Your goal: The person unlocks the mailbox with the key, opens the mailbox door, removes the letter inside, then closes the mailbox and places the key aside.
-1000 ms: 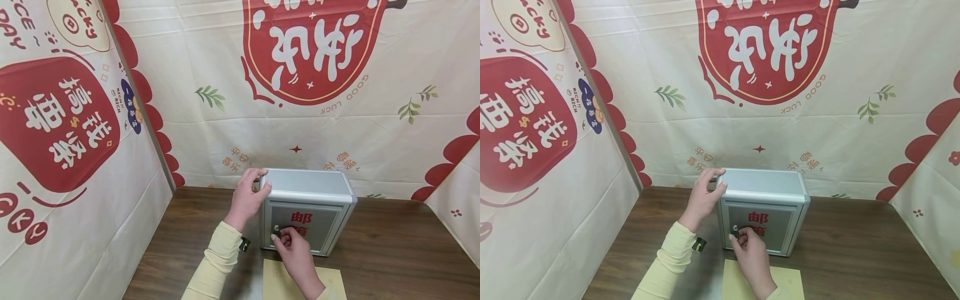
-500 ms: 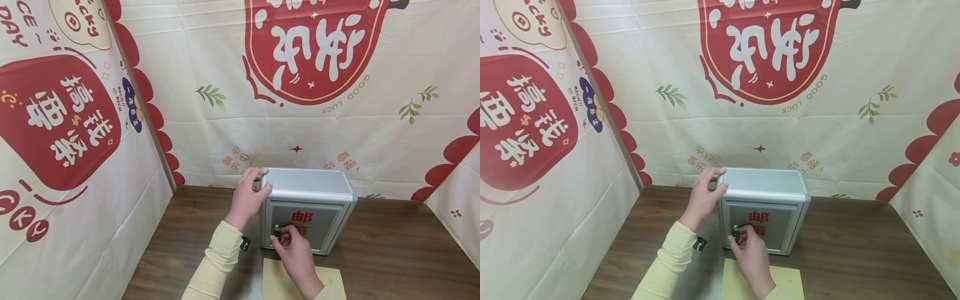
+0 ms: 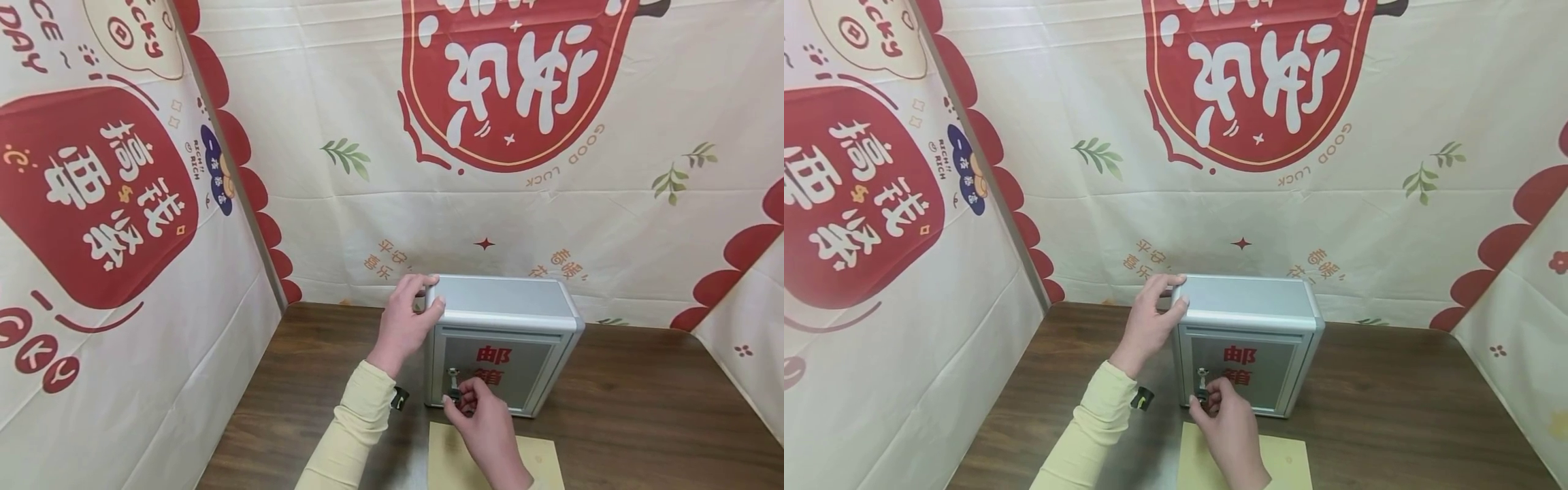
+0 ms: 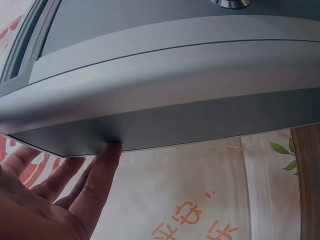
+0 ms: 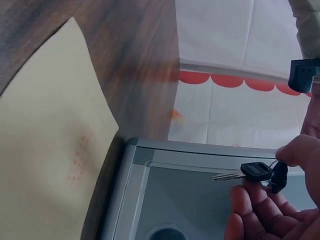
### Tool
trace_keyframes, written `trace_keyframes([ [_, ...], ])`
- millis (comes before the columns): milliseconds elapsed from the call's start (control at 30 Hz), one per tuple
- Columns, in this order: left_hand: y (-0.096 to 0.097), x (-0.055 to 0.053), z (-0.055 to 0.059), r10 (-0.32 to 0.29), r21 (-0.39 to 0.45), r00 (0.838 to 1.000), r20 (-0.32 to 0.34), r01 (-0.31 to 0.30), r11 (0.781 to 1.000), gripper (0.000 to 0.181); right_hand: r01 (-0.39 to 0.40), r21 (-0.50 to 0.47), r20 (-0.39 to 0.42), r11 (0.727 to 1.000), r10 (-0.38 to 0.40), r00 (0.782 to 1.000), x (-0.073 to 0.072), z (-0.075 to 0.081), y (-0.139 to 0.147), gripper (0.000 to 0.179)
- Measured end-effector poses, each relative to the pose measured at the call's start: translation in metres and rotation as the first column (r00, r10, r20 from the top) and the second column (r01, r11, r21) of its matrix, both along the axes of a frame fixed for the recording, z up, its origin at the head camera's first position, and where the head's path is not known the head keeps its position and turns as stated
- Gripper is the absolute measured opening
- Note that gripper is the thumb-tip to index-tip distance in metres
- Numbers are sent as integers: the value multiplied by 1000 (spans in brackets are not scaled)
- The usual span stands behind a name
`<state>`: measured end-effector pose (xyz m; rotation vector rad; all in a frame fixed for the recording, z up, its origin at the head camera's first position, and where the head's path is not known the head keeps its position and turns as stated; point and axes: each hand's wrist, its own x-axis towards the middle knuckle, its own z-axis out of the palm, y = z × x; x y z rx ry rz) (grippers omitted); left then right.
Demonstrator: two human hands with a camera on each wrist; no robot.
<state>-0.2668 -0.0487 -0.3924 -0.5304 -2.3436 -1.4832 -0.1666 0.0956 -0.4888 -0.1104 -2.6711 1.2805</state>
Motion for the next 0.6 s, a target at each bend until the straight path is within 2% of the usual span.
trace_keyframes([
  [133, 0, -1, -1, -1, 3, 1000, 8, 1, 1000, 33, -9, -41, 16, 999, 10, 1000, 7, -2, 6, 23],
  [267, 0, -2, -2, 5, -1, 1000, 14, -5, 1000, 33, -41, -60, 13, 997, 42, 999, 16, -11, 19, 24],
  [433, -1, -2, -1, 8, 0, 1000, 6, -8, 1000, 32, -77, -10, -8, 997, 77, 997, 21, -27, 46, 29],
  [600, -1, -4, -1, 4, -1, 1000, -5, -4, 1000, 32, -56, 61, 45, 997, 53, 998, 23, -42, 89, 27],
])
